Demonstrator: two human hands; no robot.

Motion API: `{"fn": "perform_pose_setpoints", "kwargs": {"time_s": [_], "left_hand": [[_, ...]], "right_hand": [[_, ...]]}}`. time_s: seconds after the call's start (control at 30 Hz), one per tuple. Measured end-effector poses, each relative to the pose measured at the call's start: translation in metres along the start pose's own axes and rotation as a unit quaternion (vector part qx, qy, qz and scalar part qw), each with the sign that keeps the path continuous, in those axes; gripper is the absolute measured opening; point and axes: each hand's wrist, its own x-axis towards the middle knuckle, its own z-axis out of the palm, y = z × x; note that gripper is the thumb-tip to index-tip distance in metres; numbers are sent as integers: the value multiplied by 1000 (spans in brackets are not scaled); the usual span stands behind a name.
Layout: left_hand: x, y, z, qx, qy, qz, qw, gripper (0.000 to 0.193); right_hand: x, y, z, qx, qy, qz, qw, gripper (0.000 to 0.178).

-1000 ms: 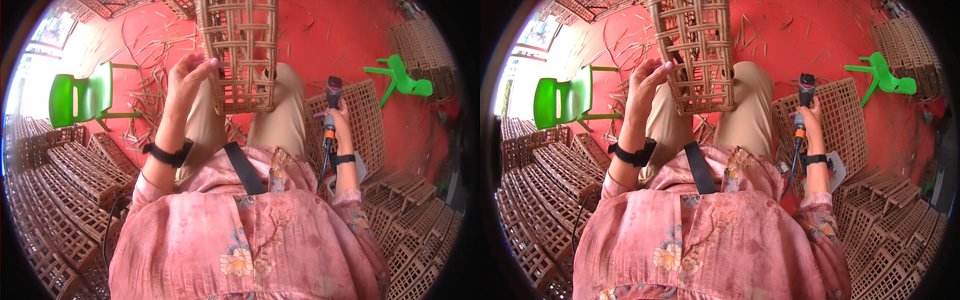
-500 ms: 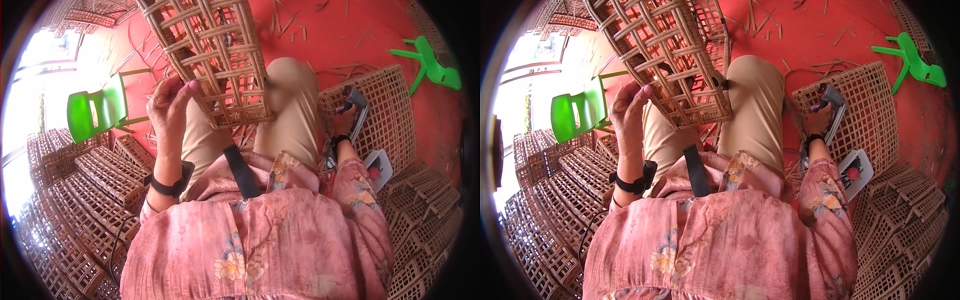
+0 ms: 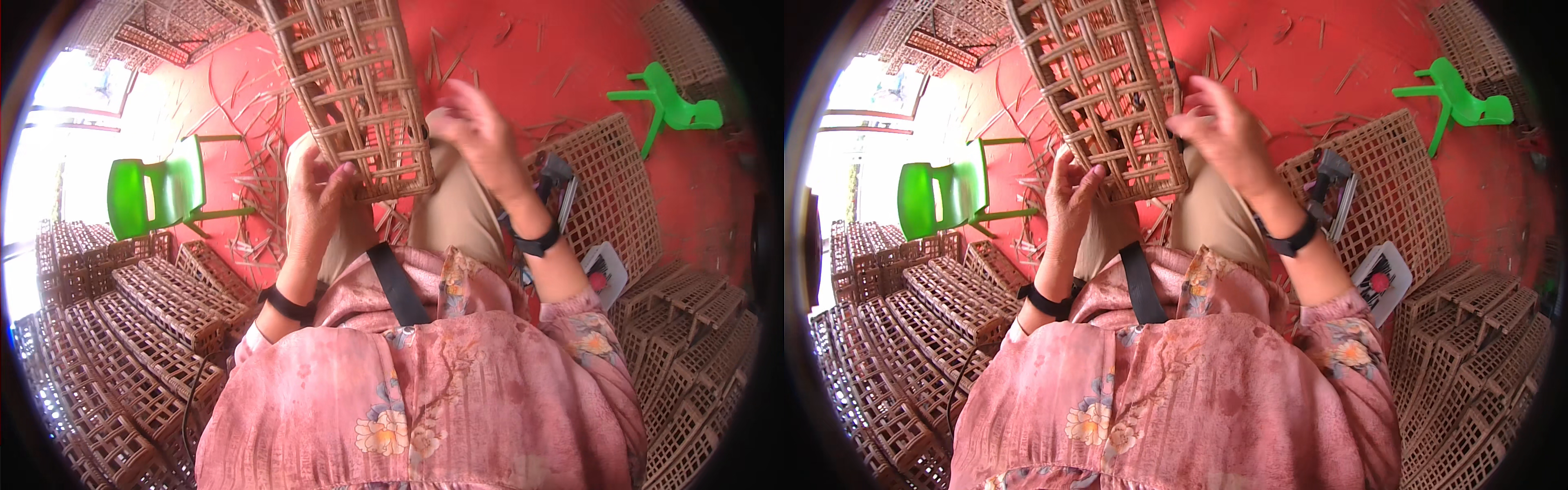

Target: Assembling wicker furniture components using a staple gun.

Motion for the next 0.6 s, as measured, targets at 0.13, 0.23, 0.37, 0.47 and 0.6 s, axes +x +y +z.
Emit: {"fn": "perform_pose_setpoints", "kwargs": {"time_s": [0.13,0.23,0.37,0.47,0.6], "left_hand": [[4,22,-1,208,54,291,932,44],[1,42,-8,13,-28,114,993,36],[24,69,-28,52,7,178,983,36],[40,97,-41,22,-30,103,994,32],[35,90,-36,13,-54,99,994,33]], "right_hand": [[24,-16,41,-276,-35,8,960,45],[35,-15,41,-184,-50,-17,982,39],[70,-63,38,-76,-68,-12,995,32],[79,-87,31,-35,-117,72,990,35],[54,-78,30,13,-75,109,991,37]]}}
